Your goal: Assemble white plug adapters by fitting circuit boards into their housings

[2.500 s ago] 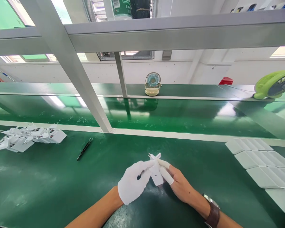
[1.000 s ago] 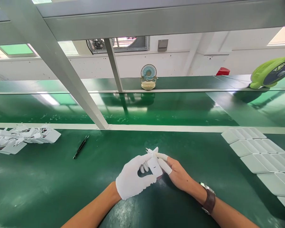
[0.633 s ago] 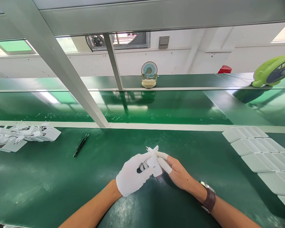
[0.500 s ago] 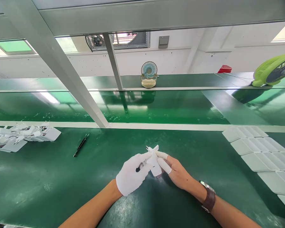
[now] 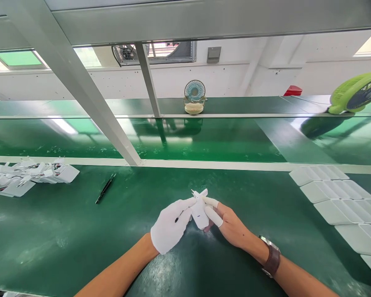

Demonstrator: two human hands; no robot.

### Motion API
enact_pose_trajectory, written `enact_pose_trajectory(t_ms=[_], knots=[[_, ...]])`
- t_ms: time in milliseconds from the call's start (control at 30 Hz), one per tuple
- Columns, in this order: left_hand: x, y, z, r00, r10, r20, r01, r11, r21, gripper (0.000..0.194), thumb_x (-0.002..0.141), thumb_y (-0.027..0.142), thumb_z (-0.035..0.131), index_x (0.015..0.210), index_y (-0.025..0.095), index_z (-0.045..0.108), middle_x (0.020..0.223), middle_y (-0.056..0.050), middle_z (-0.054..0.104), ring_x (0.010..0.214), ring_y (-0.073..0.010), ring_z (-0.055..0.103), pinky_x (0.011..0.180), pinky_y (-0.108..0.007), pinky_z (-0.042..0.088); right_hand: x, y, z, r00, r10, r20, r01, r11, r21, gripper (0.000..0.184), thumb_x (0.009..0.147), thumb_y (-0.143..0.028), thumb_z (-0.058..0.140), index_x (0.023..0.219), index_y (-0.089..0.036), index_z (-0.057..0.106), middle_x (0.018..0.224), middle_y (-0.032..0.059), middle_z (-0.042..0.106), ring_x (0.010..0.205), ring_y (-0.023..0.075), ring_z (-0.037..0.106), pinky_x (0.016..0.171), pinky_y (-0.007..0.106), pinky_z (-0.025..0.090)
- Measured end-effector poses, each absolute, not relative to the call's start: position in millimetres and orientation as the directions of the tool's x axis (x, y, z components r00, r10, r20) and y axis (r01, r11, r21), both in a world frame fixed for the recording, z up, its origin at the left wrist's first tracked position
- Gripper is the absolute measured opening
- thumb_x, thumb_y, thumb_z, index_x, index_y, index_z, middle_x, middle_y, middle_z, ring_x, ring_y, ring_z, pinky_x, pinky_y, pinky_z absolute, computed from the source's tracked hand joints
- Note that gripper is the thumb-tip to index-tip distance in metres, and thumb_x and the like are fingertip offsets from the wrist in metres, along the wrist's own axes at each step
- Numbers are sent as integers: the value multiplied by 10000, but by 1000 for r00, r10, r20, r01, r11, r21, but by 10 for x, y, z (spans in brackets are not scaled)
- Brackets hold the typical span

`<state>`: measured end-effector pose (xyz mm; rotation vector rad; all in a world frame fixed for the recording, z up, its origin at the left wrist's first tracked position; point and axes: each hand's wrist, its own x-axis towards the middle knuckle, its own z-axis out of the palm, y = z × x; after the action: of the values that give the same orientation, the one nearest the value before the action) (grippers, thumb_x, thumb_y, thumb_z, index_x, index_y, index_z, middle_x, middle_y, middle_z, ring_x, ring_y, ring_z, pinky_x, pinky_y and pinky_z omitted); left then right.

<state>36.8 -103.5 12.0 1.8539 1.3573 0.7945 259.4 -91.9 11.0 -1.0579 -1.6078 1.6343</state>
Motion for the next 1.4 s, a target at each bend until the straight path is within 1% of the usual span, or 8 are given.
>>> enact_pose_trajectory(t_ms=[233,367,533,633,767,1000,1200,1400], knots=[[351,-1024,78,291,952,91,521,-237,820,357,1025,334,466,1338,283,631,1198,-29,716,1011,-183,658,925,-336,541,2580,-950,-70,-405,914,-27,101,15,-995,491,1024,-454,510,1479,-272,475,1052,58,710,804,185,676,805,365,593],[413,-1014,107,272,962,22,545,-172,820,381,951,338,594,1327,282,625,1068,-16,721,882,-170,643,810,-315,552,2579,-973,-142,-282,921,268,287,347,-893,348,980,-340,603,1324,-291,611,1193,79,662,953,205,665,870,364,581],[505,-1021,185,290,957,14,651,-207,730,229,882,341,651,1092,262,698,865,8,644,815,-170,609,745,-299,507,2558,-1004,-116,-384,760,525,374,647,-665,299,965,-223,641,1255,-296,642,1181,82,650,1029,205,670,879,346,591],[507,-1024,164,235,972,-27,706,-152,692,172,835,359,685,956,238,673,889,-3,629,825,-186,609,718,-308,490,2549,-1020,-122,-459,724,515,435,688,-581,329,972,-218,639,1282,-328,650,1212,88,633,1033,209,669,864,364,601],[489,-1013,122,220,973,-74,690,-102,717,249,819,366,704,1036,252,658,962,-14,648,903,-211,630,754,-318,502,2568,-1027,-154,-495,704,510,472,710,-523,355,969,-211,634,1298,-344,654,1234,97,609,1041,218,653,867,387,604],[509,-979,122,214,976,-50,673,-111,731,150,800,327,735,912,244,679,976,-16,683,995,-228,654,855,-323,508,2607,-1022,-130,-444,772,454,461,631,-623,451,969,-218,614,1406,-313,556,1342,113,559,1144,232,629,968,413,589],[500,-968,110,253,967,-37,675,-149,722,221,771,204,695,979,279,700,928,2,689,937,-207,663,817,-302,514,2593,-1026,-114,-551,705,446,411,695,-590,497,980,-112,554,1426,-332,551,1388,111,535,1241,228,574,995,408,569],[500,-958,118,273,961,-45,695,-165,700,33,796,233,676,818,244,654,956,-11,676,971,-214,639,848,-317,499,2603,-1018,-130,-566,711,416,412,682,-605,501,986,-113,548,1435,-335,541,1386,112,540,1234,225,581,984,406,573]])
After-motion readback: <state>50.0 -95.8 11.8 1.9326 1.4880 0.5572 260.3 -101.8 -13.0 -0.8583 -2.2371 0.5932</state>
